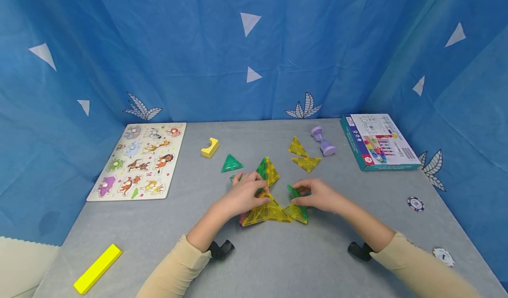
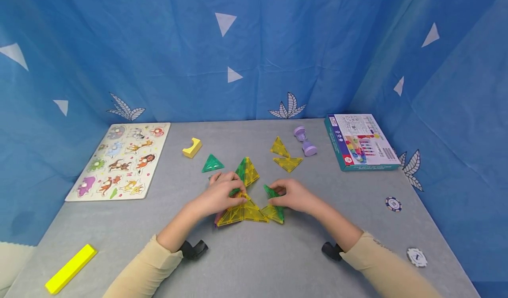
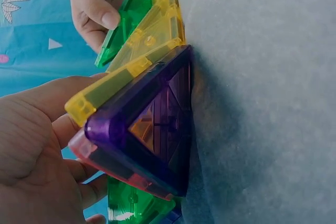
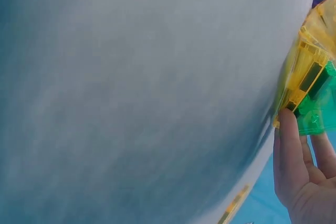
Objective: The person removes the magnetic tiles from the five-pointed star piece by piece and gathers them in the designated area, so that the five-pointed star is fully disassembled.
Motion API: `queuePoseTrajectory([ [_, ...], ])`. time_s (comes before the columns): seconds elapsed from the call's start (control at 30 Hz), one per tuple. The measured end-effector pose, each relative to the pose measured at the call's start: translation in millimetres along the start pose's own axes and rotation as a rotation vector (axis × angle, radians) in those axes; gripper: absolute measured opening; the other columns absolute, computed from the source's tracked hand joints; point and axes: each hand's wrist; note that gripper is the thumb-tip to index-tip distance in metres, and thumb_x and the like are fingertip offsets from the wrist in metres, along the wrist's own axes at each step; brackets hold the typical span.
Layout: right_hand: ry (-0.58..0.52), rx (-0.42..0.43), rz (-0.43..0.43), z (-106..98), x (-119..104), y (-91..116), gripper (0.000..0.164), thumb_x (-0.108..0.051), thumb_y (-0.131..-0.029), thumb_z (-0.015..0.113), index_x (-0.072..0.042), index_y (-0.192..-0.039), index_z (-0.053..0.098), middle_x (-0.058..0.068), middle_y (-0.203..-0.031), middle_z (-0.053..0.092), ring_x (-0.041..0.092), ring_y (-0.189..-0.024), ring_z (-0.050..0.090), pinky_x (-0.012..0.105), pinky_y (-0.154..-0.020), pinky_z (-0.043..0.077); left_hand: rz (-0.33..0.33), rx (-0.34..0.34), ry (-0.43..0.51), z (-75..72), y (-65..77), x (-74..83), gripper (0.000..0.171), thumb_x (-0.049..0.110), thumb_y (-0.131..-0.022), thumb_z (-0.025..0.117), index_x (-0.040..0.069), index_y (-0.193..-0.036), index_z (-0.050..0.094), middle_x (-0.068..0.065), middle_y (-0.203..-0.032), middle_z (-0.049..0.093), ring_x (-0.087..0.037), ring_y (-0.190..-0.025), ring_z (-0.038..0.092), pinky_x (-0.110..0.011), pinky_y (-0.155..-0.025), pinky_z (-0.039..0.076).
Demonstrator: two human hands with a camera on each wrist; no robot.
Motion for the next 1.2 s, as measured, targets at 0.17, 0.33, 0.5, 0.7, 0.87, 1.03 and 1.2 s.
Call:
queuePoseTrajectory([
  [0.17, 0.002, 0.005, -0.018, 3.1, -8.5, -3.0, 0.038, -0.023, -0.082, 0.072, -0.003, -0.114, 0.064, 0.006, -0.106, 0.063, 0.020, -0.095, 0.058, 0.035, -0.077, 0.049, 0.003, 0.007, 0.009, -0.3, -0.2, 0.7, 0.013, 0.036, -0.083, 0.070, 0.028, -0.085, 0.061, 0.011, -0.092, 0.042, -0.011, -0.095, 0.045, -0.057, -0.106, 0.009],
  [0.33, 0.016, 0.014, -0.066, -2.8, -9.2, -5.5, 0.036, -0.020, -0.083, 0.071, -0.001, -0.113, 0.063, 0.008, -0.105, 0.063, 0.022, -0.094, 0.058, 0.036, -0.079, 0.048, 0.012, 0.004, 0.012, -1.2, -0.4, 1.0, 0.012, 0.036, -0.083, 0.071, 0.028, -0.087, 0.062, 0.011, -0.093, 0.043, -0.012, -0.095, 0.046, -0.059, -0.105, 0.009],
  [0.5, 0.019, 0.034, -0.074, -9.0, -8.0, -2.7, 0.039, -0.022, -0.083, 0.072, -0.001, -0.115, 0.063, 0.009, -0.108, 0.063, 0.025, -0.098, 0.058, 0.040, -0.083, 0.048, 0.009, -0.004, 0.007, -1.9, -0.2, 1.5, 0.012, 0.036, -0.083, 0.071, 0.027, -0.088, 0.063, 0.010, -0.094, 0.043, -0.012, -0.096, 0.046, -0.059, -0.105, 0.009],
  [0.7, 0.001, 0.044, -0.054, -12.9, -8.2, -0.7, 0.042, -0.024, -0.083, 0.072, -0.003, -0.118, 0.062, 0.007, -0.110, 0.063, 0.025, -0.103, 0.056, 0.044, -0.089, 0.045, -0.002, -0.005, -0.025, -2.7, 0.6, 2.5, 0.014, 0.037, -0.083, 0.070, 0.027, -0.091, 0.065, 0.010, -0.094, 0.044, -0.013, -0.097, 0.047, -0.059, -0.106, 0.011],
  [0.87, 0.018, 0.064, -0.047, -15.5, -11.2, 1.2, 0.043, -0.027, -0.083, 0.072, -0.005, -0.119, 0.061, 0.007, -0.111, 0.062, 0.025, -0.104, 0.055, 0.047, -0.090, 0.044, -0.012, -0.001, -0.034, -3.1, 1.0, 2.8, 0.015, 0.036, -0.083, 0.071, 0.026, -0.093, 0.067, 0.009, -0.096, 0.047, -0.015, -0.100, 0.049, -0.059, -0.106, 0.012],
  [1.03, 0.028, 0.079, -0.041, -16.6, -14.6, 2.3, 0.044, -0.029, -0.082, 0.072, -0.008, -0.119, 0.061, 0.005, -0.111, 0.062, 0.025, -0.104, 0.055, 0.050, -0.091, 0.042, -0.017, 0.007, -0.024, -2.6, 1.3, 2.7, 0.016, 0.034, -0.082, 0.072, 0.024, -0.094, 0.068, 0.007, -0.098, 0.050, -0.016, -0.100, 0.050, -0.058, -0.106, 0.012],
  [1.2, 0.026, 0.087, -0.064, -18.3, -20.8, 3.5, 0.042, -0.027, -0.082, 0.073, -0.010, -0.119, 0.062, 0.004, -0.110, 0.062, 0.023, -0.104, 0.054, 0.043, -0.086, 0.047, -0.023, 0.017, -0.020, -3.8, 1.0, 3.9, 0.018, 0.033, -0.082, 0.072, 0.022, -0.096, 0.068, 0.006, -0.098, 0.053, -0.016, -0.100, 0.051, -0.058, -0.105, 0.014],
])
Point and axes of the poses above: each hand's wrist, its own y-axis away from the middle knuckle, its own z-axis out of the palm, x = y × z
